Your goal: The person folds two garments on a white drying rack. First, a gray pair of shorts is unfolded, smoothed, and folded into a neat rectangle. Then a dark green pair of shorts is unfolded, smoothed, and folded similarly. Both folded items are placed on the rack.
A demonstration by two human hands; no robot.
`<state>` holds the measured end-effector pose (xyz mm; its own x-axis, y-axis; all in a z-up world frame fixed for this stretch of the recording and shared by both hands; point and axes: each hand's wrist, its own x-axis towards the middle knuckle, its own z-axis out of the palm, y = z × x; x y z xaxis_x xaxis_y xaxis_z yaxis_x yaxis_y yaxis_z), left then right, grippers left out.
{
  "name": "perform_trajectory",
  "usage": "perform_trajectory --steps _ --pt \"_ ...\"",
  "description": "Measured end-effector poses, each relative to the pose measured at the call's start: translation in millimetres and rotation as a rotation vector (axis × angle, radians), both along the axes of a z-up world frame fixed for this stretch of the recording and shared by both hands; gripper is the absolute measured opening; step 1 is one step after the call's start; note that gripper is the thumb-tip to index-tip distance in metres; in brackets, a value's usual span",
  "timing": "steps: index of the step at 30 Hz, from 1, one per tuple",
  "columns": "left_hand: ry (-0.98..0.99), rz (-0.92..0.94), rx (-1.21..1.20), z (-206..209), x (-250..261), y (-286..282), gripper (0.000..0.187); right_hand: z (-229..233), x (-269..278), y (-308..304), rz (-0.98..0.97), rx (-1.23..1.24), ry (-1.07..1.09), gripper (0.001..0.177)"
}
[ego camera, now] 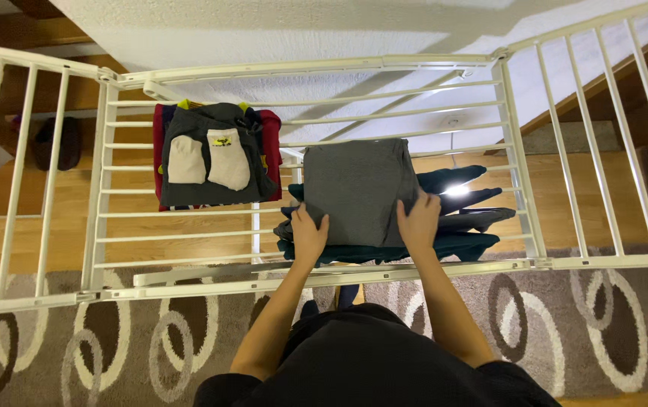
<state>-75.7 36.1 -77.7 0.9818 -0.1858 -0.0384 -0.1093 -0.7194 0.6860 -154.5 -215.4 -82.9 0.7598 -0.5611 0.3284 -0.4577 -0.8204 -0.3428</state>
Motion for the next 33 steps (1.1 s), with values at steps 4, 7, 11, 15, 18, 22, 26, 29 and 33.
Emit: perform_trajectory --steps 4,7,11,15,18,22,26,29,33 --pt "0.184 0.107 -0.037 -5 8 8 0.071 -12 -17 -3 -0.074 0.163 0.169 0.06" --pt "0.273 0.095 -0.023 -2 16 8 0.076 -7 -16 -8 -0.074 0.359 0.261 0.066" --pt "0.571 0.119 -0.193 -1 27 2 0.096 0 -6 -17 -0.105 0.837 0.415 0.099" --pt "0.645 0.137 -0.266 17 32 2 0.096 13 -2 -12 -0.104 0.991 0.395 0.1" --pt "0.724 0.212 -0.401 45 31 0 0.101 42 4 -1 -0.1 1.184 0.314 0.095" --pt "0.945 0.251 -0.521 66 42 -11 0.116 73 14 1 -0.09 1.414 0.247 0.097" --pt "0.988 0.226 -0.545 61 48 -16 0.125 59 21 -3 -0.149 1.659 0.075 0.089" --pt "0.962 0.259 -0.65 94 44 -4 0.111 63 23 -12 -0.176 1.736 0.013 0.082" --pt "0.927 0.232 -0.706 100 48 9 0.11 63 25 -13 -0.079 1.768 -0.033 0.079"
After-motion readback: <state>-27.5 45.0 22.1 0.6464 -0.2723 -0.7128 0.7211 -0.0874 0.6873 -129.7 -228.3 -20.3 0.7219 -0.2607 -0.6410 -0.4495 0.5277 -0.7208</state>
